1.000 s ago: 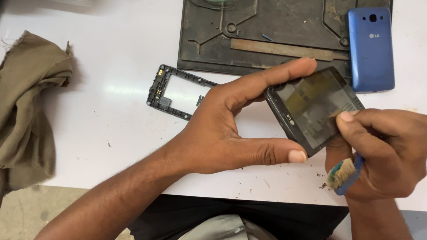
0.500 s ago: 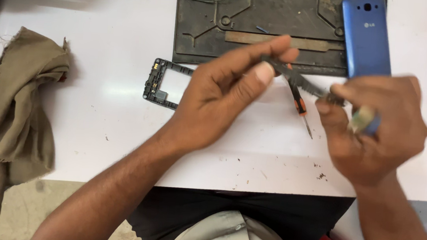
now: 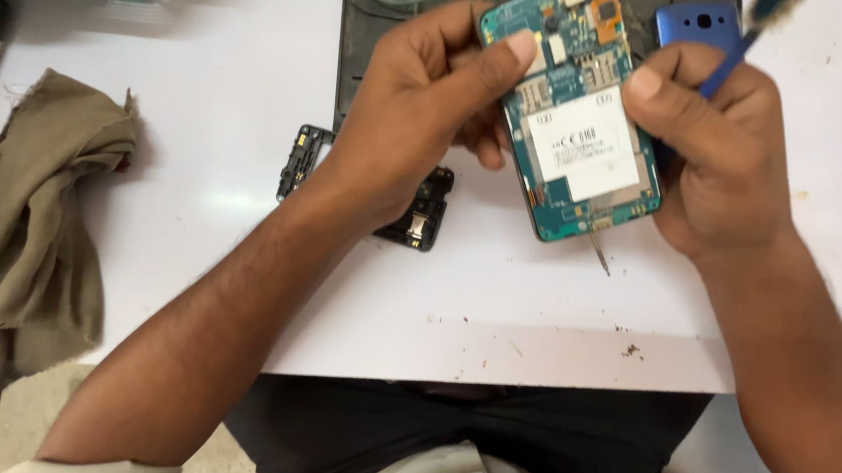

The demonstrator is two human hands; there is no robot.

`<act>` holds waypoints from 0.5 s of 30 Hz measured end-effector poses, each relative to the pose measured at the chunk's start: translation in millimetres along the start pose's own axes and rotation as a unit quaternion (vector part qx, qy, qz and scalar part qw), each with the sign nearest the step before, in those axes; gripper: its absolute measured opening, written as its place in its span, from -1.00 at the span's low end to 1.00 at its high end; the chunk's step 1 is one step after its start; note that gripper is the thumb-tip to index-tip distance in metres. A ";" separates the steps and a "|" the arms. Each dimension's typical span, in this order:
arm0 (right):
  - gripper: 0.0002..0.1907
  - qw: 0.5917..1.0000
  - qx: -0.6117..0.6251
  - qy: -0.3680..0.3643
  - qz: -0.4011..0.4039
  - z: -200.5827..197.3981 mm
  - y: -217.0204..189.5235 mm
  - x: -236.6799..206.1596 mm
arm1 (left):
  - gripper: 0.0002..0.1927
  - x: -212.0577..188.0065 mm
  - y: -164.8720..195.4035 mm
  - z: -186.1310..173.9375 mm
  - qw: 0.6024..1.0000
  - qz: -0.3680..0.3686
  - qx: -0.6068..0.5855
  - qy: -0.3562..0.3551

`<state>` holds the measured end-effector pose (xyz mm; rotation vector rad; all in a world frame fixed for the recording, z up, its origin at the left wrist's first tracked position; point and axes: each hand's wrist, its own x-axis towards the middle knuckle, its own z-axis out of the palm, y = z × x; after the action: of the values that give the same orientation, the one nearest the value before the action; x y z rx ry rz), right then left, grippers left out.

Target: The person holds a disassembled smartphone motherboard, uses a screwdriver to pry and remove a small component, then uses a brush to clean the board. The person continues to inspect and manipulate the board with both hands.

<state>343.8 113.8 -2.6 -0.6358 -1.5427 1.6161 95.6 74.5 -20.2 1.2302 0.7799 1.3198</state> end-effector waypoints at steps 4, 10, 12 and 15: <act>-0.77 0.998 0.031 0.043 0.026 3.3 13.3 -1.9 | -0.68 -4.4 -2.0 3.2 0.997 -0.074 0.012 0.000; -0.72 0.997 0.022 0.062 0.027 12.6 23.1 0.2 | -0.70 -9.9 -5.1 -3.3 0.996 -0.075 -0.039 -0.031; -0.62 0.997 0.030 0.069 0.028 11.8 24.8 0.4 | -0.72 -13.0 -5.2 -6.6 0.996 -0.064 -0.051 -0.043; -0.42 0.997 0.034 0.071 0.024 2.3 22.6 1.4 | -0.73 -14.1 -4.2 -6.9 0.996 -0.058 -0.037 -0.053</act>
<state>336.6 114.9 -24.1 -0.7390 -1.3739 1.6166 88.1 63.0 -28.8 1.1679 0.7100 1.1705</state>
